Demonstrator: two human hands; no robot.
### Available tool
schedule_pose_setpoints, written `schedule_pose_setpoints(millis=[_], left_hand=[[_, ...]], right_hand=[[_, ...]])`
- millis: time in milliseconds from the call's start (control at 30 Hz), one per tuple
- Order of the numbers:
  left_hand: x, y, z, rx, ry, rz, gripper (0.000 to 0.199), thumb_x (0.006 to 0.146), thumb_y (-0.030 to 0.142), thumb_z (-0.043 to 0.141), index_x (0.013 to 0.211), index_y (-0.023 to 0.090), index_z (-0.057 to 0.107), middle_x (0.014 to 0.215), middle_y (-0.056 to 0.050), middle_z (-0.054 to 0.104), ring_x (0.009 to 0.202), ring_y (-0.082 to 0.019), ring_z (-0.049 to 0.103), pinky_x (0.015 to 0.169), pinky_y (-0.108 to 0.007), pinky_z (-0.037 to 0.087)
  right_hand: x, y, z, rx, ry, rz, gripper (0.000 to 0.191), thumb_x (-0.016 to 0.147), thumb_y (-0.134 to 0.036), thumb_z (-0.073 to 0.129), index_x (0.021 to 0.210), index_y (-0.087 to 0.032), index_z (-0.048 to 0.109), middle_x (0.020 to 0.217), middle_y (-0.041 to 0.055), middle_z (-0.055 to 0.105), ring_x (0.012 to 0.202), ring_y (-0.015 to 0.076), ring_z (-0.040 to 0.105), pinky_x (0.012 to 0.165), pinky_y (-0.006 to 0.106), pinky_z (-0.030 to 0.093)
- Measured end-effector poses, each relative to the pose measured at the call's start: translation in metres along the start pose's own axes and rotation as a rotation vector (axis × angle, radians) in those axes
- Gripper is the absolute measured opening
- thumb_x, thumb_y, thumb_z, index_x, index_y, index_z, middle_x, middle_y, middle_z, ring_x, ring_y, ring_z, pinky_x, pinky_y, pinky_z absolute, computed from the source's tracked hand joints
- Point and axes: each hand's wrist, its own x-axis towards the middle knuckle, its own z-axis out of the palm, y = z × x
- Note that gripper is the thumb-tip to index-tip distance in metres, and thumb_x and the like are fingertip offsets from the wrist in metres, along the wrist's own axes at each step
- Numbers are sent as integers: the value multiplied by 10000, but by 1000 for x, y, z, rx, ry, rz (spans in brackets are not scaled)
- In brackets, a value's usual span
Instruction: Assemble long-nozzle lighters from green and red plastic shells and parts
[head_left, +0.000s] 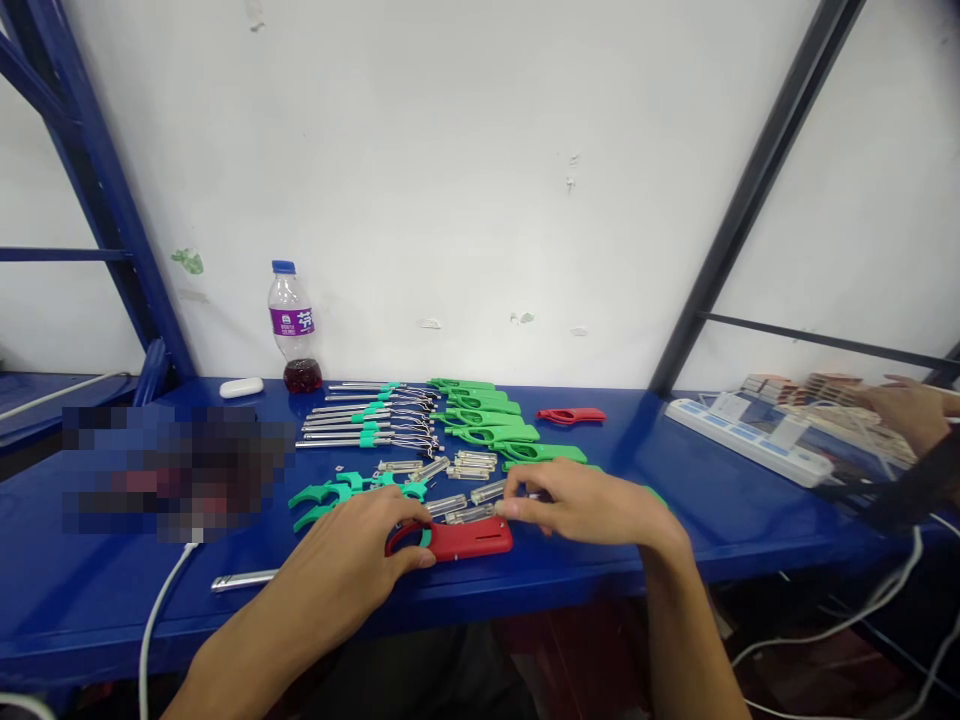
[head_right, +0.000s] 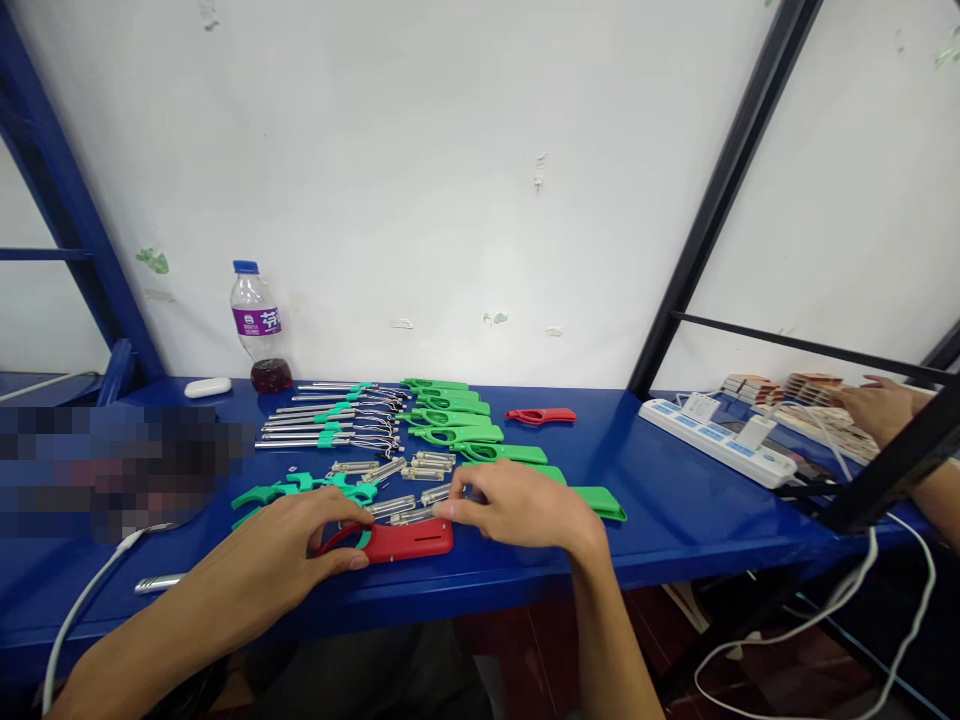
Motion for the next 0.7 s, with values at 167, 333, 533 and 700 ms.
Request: schedule_pose_setpoints(millis=[167, 333, 533, 700], left_hand=[[1, -2, 0, -8, 4, 9, 242, 907, 360, 706, 1140, 318, 755, 1146, -12, 732, 1049, -271, 660, 875, -376, 465], [2, -3, 0, -6, -13, 6, 260, 898, 384, 708, 1147, 329, 757, 1145, -12, 734, 1015, -275, 663, 845, -375, 462], [2, -4, 1, 10, -1, 17, 256, 891, 376, 707, 1136, 324, 761, 1107, -14, 738, 1001, -276, 667, 826, -366, 459], [2, -5, 1, -5, 8, 18, 268, 886, 400, 703, 1135, 324, 767, 1130, -26, 740, 1022, -272, 664, 844, -358, 463]], right_hand=[[5, -7, -2, 416, 362, -157, 500, 1047, -601, 474, 736, -211, 511, 676, -39, 440, 596, 118, 374, 555, 268, 288], [17, -31, 9, 1304, 400, -372, 590, 988, -567, 589, 616, -233, 276, 557, -97, 180, 485, 94, 73, 423, 252, 97], [32, -33, 19, 1548, 260, -391, 597, 923, -420, 671, 554, -228, 242, 491, -102, 170, 439, 69, 82, 397, 229, 93], [38, -27, 19, 1584, 256, -379, 596, 909, -412, 687, 558, -231, 240, 487, -106, 170, 435, 69, 77, 390, 226, 95]])
